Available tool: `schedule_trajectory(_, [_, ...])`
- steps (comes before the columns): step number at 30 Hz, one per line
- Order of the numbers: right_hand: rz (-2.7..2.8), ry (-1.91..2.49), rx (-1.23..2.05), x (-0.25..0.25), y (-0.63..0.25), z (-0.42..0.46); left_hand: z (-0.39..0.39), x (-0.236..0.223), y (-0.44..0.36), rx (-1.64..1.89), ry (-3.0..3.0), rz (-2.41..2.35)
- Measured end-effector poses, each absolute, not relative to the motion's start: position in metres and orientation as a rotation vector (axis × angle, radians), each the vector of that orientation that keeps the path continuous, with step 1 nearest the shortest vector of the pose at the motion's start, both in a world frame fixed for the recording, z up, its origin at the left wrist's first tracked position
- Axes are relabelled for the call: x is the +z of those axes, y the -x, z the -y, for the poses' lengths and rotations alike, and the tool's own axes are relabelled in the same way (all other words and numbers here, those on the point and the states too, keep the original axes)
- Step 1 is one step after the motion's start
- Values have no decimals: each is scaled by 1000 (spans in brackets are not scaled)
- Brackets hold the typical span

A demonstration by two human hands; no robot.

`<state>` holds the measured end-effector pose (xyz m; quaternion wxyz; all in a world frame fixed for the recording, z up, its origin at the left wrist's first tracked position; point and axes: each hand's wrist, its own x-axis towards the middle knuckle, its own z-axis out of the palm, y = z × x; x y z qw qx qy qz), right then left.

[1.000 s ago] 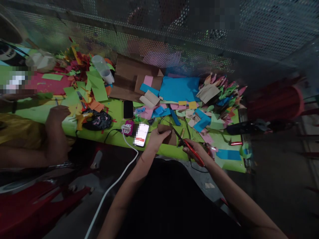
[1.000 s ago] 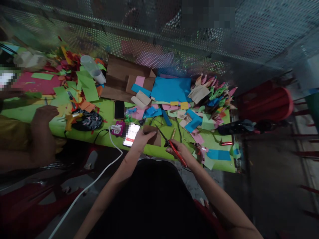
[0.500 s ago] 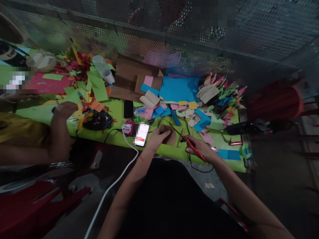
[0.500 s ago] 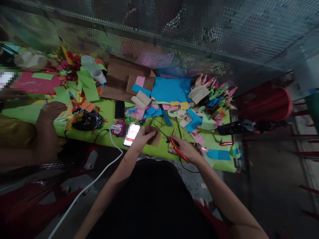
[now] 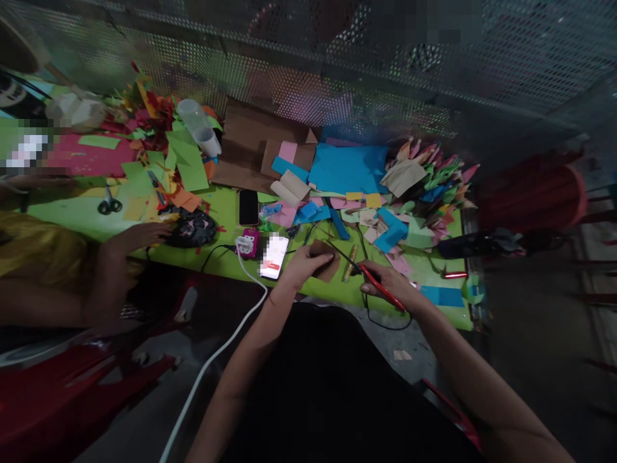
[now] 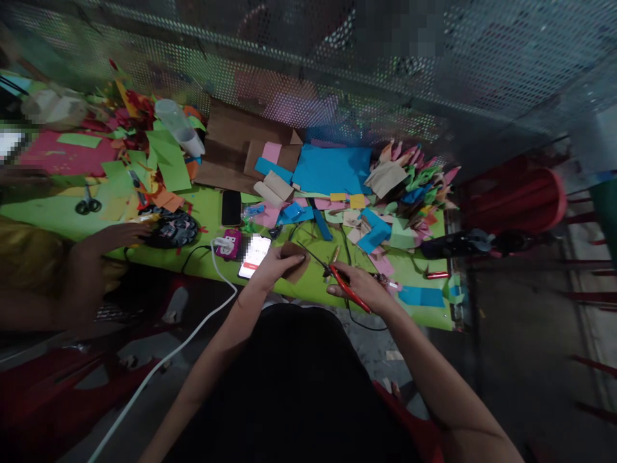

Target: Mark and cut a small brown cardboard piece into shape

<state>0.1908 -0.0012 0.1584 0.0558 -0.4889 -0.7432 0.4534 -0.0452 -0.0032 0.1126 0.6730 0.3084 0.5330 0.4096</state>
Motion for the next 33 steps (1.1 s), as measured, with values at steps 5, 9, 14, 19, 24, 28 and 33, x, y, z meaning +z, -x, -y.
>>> schedule_trajectory(5, [2234, 1461, 1413, 159, -192, 1, 3, 116, 45, 884, -682, -1207])
schedule_trajectory(9, [2211, 1472, 1430, 157, -191, 1, 3, 119, 45, 880, -686, -1207])
schedule_trajectory(14, [2153, 1496, 1476, 157, -189, 1, 4, 120, 45, 878, -698, -1223])
schedule_trajectory(19, [2088, 1500, 1516, 155, -188, 1, 3, 120, 44, 868, -675, -1200])
schedule_trajectory(24, [2035, 1540, 1509, 149, -189, 5, 3, 118, 44, 864, -681, -1221])
schedule_trajectory(28, [2018, 1581, 1447, 135, -192, 6, 3, 115, 45, 869, -683, -1250])
schedule_trajectory(33, [1984, 1807, 1125, 100, -204, -20, 3, 105, 47, 962, -576, -1238])
